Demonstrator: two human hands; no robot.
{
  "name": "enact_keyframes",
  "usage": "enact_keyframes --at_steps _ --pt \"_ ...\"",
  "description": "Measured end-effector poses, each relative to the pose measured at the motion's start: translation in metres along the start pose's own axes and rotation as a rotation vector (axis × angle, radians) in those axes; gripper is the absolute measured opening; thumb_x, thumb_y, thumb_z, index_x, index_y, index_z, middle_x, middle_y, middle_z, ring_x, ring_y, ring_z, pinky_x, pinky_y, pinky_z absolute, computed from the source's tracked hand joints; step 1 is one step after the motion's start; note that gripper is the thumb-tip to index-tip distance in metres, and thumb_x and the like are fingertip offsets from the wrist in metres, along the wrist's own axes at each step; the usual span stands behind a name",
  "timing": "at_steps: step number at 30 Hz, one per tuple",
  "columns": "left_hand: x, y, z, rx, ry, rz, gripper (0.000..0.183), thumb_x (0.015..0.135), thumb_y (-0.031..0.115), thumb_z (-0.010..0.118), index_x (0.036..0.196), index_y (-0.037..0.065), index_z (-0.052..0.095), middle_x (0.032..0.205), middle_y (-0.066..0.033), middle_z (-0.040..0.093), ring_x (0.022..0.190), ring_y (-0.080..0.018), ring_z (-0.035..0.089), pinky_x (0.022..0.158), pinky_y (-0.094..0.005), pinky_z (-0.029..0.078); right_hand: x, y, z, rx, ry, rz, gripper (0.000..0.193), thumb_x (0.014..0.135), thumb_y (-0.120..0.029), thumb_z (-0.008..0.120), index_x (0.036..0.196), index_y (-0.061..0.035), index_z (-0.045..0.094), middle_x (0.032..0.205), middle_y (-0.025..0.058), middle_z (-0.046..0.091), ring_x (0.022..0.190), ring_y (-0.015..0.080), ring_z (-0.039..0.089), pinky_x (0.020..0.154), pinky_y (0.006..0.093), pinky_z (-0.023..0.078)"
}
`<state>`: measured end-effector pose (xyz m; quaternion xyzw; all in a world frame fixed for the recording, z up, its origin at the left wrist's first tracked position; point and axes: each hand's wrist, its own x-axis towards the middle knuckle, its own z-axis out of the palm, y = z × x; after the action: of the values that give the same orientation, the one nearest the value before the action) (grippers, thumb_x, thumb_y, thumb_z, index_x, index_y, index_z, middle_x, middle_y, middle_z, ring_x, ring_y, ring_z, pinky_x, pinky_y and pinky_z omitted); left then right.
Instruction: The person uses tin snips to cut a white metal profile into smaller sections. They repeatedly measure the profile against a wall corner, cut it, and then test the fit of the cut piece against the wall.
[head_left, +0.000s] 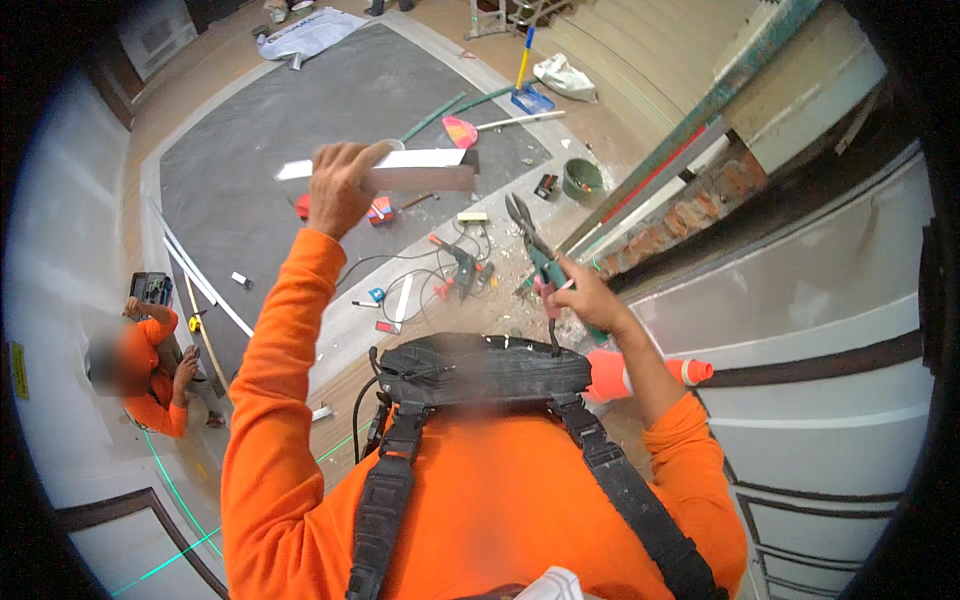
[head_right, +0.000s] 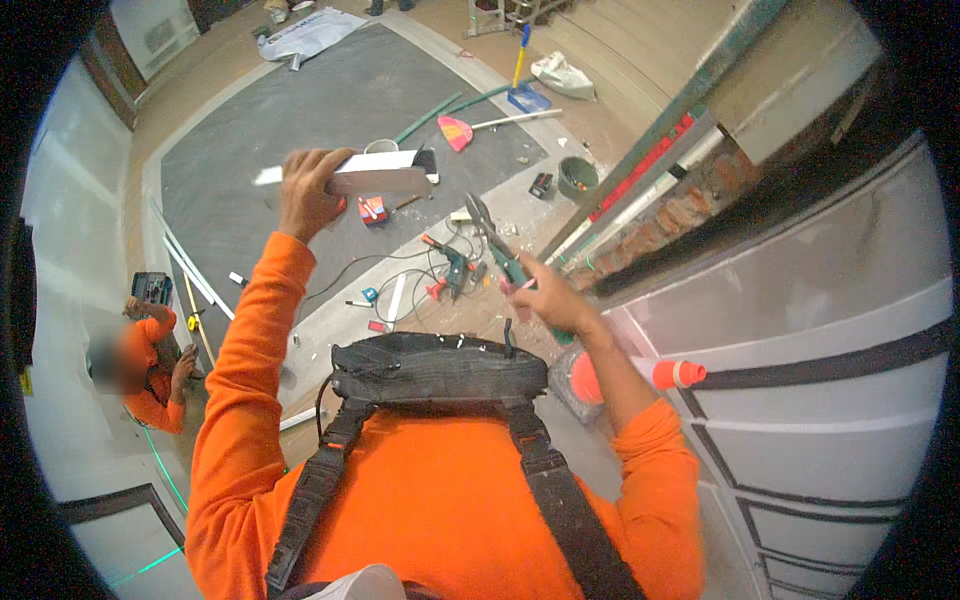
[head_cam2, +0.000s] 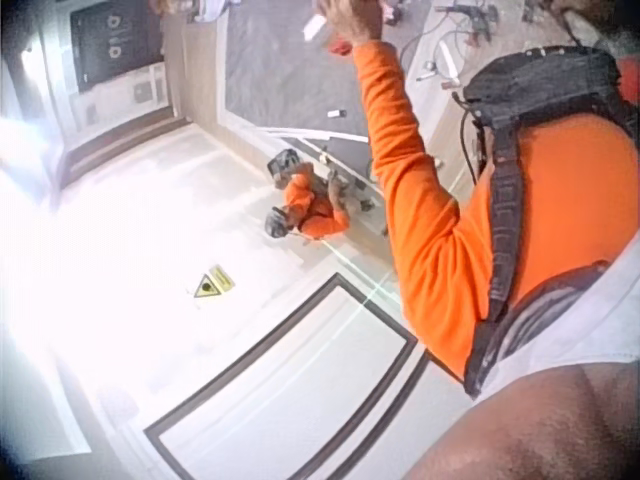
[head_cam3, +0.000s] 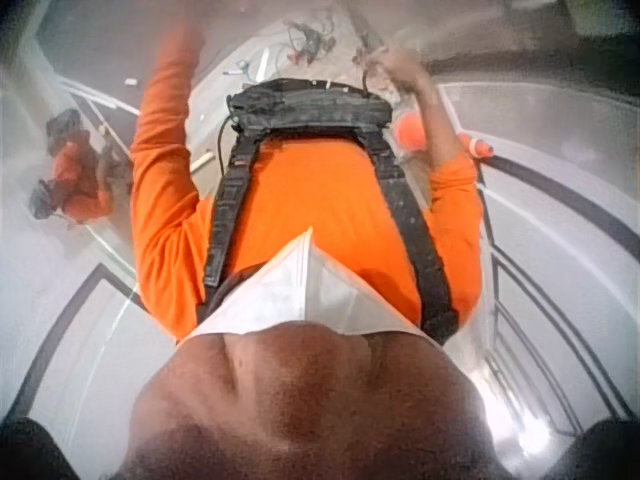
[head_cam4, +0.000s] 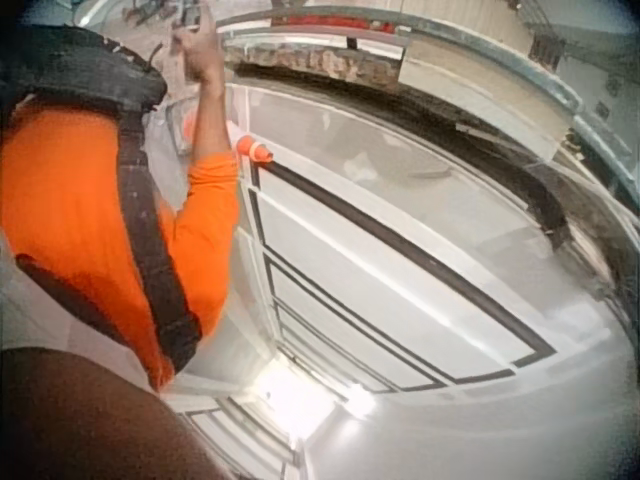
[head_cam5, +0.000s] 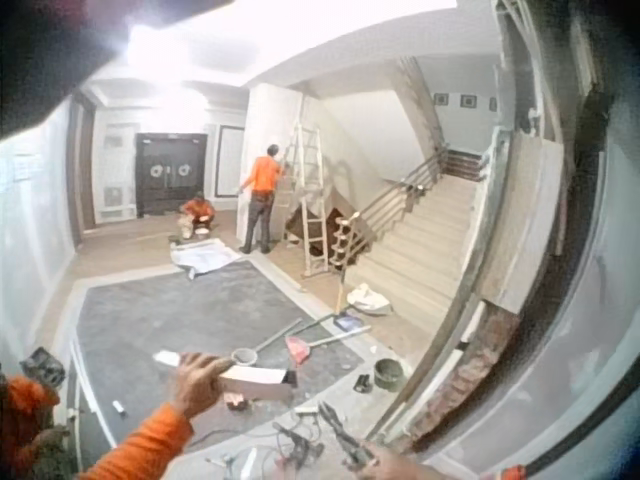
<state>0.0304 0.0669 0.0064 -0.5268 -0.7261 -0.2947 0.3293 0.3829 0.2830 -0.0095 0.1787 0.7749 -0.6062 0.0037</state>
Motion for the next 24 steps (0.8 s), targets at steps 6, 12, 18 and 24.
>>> enact_keyframes --at_steps 6,12,18,24 --pt "0.025 -0.011 -0.011 0.129 0.091 0.244 0.039 0.077 0.010 0.069 0.113 0.024 0.070 0.103 0.0015 0.064 0.108 -0.0215 0.056 0.103 -0.0408 0.040 -0.016 -0.049 -0.008 0.063 -0.146 0.084 0.073 0.077 -0.009 0.059 0.147 -0.0048 0.042 0.094 0.0050 0.059 0.073 0.0142 0.057 0.065 0.0288 0.050" --pt "0.042 -0.015 -0.024 0.189 0.046 0.399 0.047 0.074 0.015 0.072 0.118 0.030 0.066 0.107 0.0042 0.062 0.114 -0.0194 0.054 0.110 -0.0401 0.037 -0.013 -0.082 -0.001 -0.053 -0.154 0.074 0.068 0.077 -0.009 0.061 0.143 -0.0051 0.045 0.094 0.0047 0.059 0.073 0.0125 0.056 0.066 0.0283 0.047" --pt "0.056 -0.012 -0.041 0.277 -0.010 0.567 0.052 0.074 0.016 0.071 0.123 0.030 0.063 0.111 0.0027 0.061 0.117 -0.0199 0.053 0.112 -0.0403 0.037 0.001 -0.078 -0.008 -0.349 -0.134 0.085 0.072 0.077 -0.013 0.063 0.146 -0.0061 0.043 0.086 0.0110 0.061 0.069 0.0176 0.059 0.064 0.0321 0.048" --pt "0.071 -0.014 -0.045 0.278 -0.030 0.533 0.057 0.071 0.012 0.071 0.126 0.026 0.063 0.116 0.0012 0.060 0.121 -0.0218 0.052 0.111 -0.0428 0.039 0.006 -0.075 0.009 -0.378 -0.065 0.092 0.063 0.079 -0.012 0.062 0.140 -0.0061 0.047 0.091 0.0059 0.061 0.075 0.0133 0.059 0.070 0.0289 0.050"
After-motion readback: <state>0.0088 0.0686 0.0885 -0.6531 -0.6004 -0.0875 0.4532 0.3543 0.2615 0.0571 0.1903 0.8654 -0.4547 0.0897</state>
